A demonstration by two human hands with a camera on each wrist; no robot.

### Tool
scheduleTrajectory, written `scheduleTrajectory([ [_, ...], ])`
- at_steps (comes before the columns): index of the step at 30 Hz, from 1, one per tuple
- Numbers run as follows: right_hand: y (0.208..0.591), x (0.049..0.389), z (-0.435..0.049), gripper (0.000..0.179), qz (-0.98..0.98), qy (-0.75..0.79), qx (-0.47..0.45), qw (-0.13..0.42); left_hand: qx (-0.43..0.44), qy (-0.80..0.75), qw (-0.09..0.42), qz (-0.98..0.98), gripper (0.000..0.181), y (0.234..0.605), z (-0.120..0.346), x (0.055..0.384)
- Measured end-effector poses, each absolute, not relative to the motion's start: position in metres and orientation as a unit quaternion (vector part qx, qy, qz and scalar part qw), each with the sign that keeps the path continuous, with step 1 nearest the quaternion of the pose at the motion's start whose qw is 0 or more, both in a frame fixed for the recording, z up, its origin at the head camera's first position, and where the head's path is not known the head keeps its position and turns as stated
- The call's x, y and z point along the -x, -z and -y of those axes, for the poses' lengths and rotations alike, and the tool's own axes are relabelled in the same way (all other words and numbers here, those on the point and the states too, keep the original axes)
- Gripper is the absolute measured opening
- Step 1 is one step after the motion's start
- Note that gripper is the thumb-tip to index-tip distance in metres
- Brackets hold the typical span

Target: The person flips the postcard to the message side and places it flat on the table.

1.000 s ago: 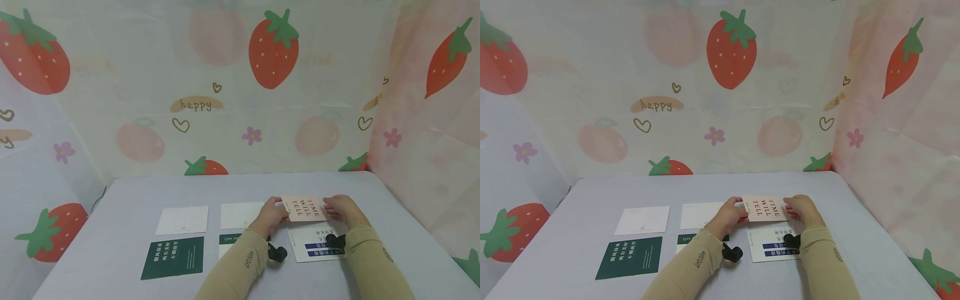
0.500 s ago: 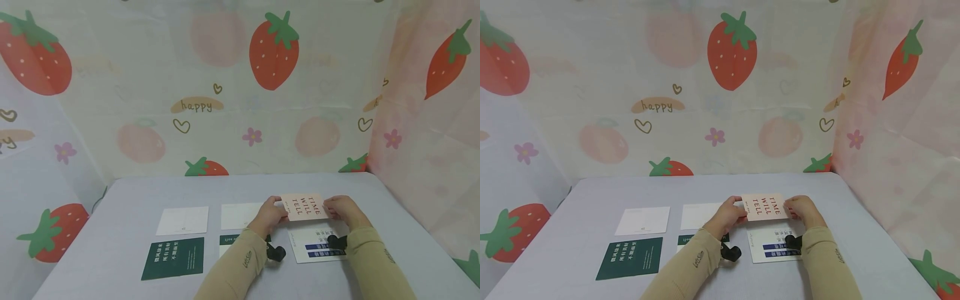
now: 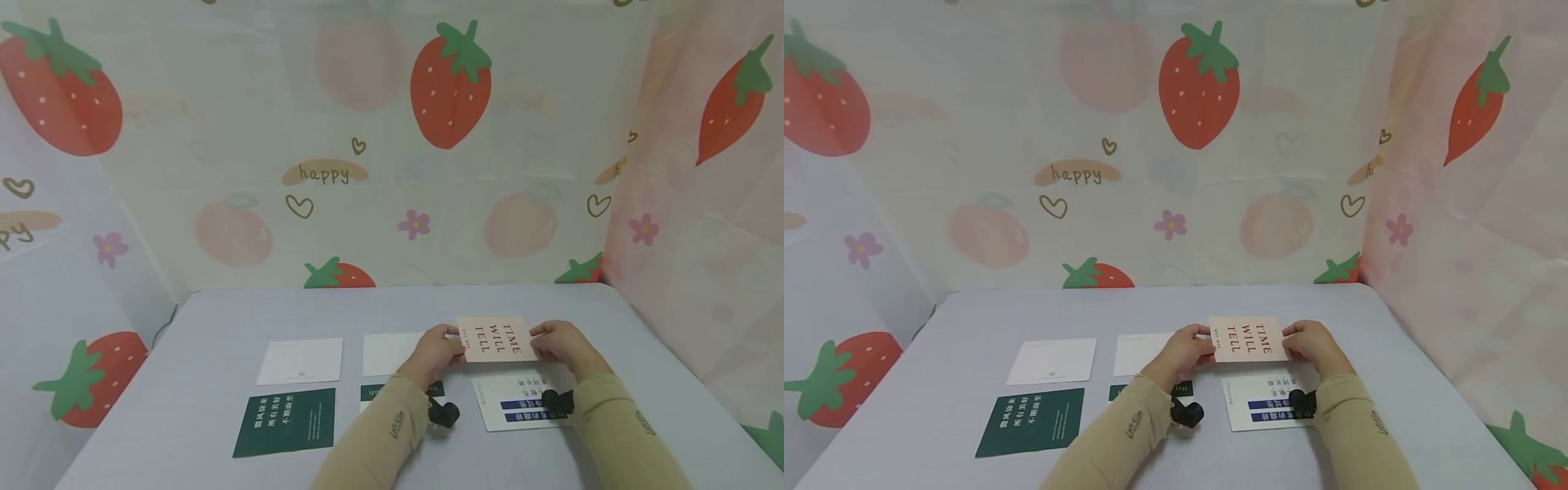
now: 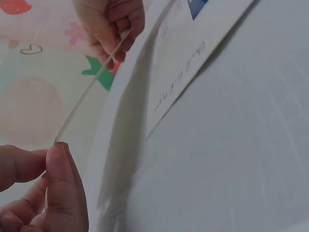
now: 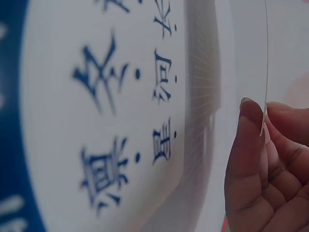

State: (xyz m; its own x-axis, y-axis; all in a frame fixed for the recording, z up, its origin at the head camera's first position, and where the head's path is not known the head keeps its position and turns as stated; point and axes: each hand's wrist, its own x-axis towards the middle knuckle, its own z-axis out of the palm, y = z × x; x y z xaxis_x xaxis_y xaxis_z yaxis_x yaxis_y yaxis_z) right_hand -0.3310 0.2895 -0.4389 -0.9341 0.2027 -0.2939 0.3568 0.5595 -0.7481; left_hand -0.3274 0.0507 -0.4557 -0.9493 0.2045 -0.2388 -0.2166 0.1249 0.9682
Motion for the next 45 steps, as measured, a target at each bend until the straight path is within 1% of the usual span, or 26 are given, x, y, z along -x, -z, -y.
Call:
scheduleTrajectory([
  [7,0.438,0.331,-0.289,0.031,-0.872,0.455,-0.157,0.090,-0.005,-0.655,0.161,-0.738,0.020,0.453,-0.044,0.328],
  [15,0.431,0.320,-0.288,0.026,-0.870,0.465,-0.139,0.085,-0.024,-0.655,0.177,-0.735,0.009,0.448,-0.040,0.327],
  [24,0.422,0.312,-0.289,0.024,-0.868,0.476,-0.118,0.077,-0.024,-0.666,0.191,-0.721,0.007,0.446,-0.034,0.323],
  [34,0.418,0.309,-0.291,0.023,-0.868,0.479,-0.098,0.083,-0.028,-0.671,0.198,-0.713,0.006,0.445,-0.032,0.323],
  [45,0.415,0.308,-0.293,0.018,-0.863,0.492,-0.085,0.079,-0.028,-0.659,0.185,-0.728,0.008,0.444,-0.031,0.322],
])
